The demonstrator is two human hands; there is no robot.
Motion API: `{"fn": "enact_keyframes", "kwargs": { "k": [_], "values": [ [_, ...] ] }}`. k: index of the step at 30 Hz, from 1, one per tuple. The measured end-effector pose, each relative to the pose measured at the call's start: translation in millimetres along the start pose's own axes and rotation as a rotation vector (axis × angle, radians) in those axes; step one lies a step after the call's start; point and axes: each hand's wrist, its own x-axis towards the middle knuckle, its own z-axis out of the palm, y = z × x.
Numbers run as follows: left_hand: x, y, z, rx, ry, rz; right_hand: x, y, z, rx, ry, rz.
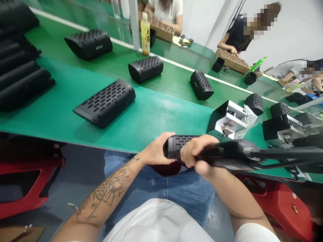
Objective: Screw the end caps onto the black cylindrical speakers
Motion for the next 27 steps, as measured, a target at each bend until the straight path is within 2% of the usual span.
{"fn": "enact_keyframes", "kwargs": {
  "k": [2, 3, 5, 7, 10, 12, 14, 17, 19, 20, 23, 25, 27],
  "values": [
    [3.7, -10.9, -11.8, 0.008, 0.059, -0.045, -0.6, -30.3, -10.8, 0.052, 0.088, -0.104],
    [11.7, -17.7, -17.4, 0.016, 0.113, -0.082, -3.0, -44.4, -19.3, 0.037, 0.193, -0.076],
    [44.3, -31.3, -25.6, 0.032, 0.26, -0.179, -9.8, -63.9, -38.5, 0.031, 0.356, -0.111],
    [99.2, -42.2, -28.6, 0.042, 0.446, -0.292, -15.8, -67.6, -55.8, 0.032, 0.455, -0.121],
    [206.9, -52.4, -25.7, 0.065, 0.733, -0.466, -21.2, -50.3, -71.4, 0.072, 0.524, -0.056],
    [276.8, -57.3, -24.4, 0.096, 0.813, -0.504, -26.4, -33.6, -78.1, 0.104, 0.534, -0.006],
    [332.3, -62.4, -25.5, 0.119, 0.849, -0.528, -36.3, -19.0, -86.4, 0.118, 0.526, 0.035],
    [382.0, -70.1, -22.6, 0.15, 0.87, -0.562, -58.6, -5.4, -102.6, 0.134, 0.519, 0.087],
    [398.2, -70.7, -5.1, 0.189, 0.882, -0.574, -72.3, -2.1, -112.8, 0.155, 0.544, 0.106],
    [403.8, -68.0, 10.9, 0.22, 0.876, -0.557, -77.1, -1.8, -117.0, 0.164, 0.562, 0.11],
    [420.5, -46.8, 83.8, 0.268, 0.754, -0.41, -81.2, -4.0, -124.8, 0.154, 0.61, 0.109],
    [436.3, -27.9, 136.7, 0.124, 0.632, -0.368, -78.5, -5.8, -126.0, 0.123, 0.65, 0.098],
    [453.6, -13.0, 174.5, -0.006, 0.579, -0.385, -76.8, -7.3, -124.5, 0.091, 0.7, 0.085]
  ]
}}
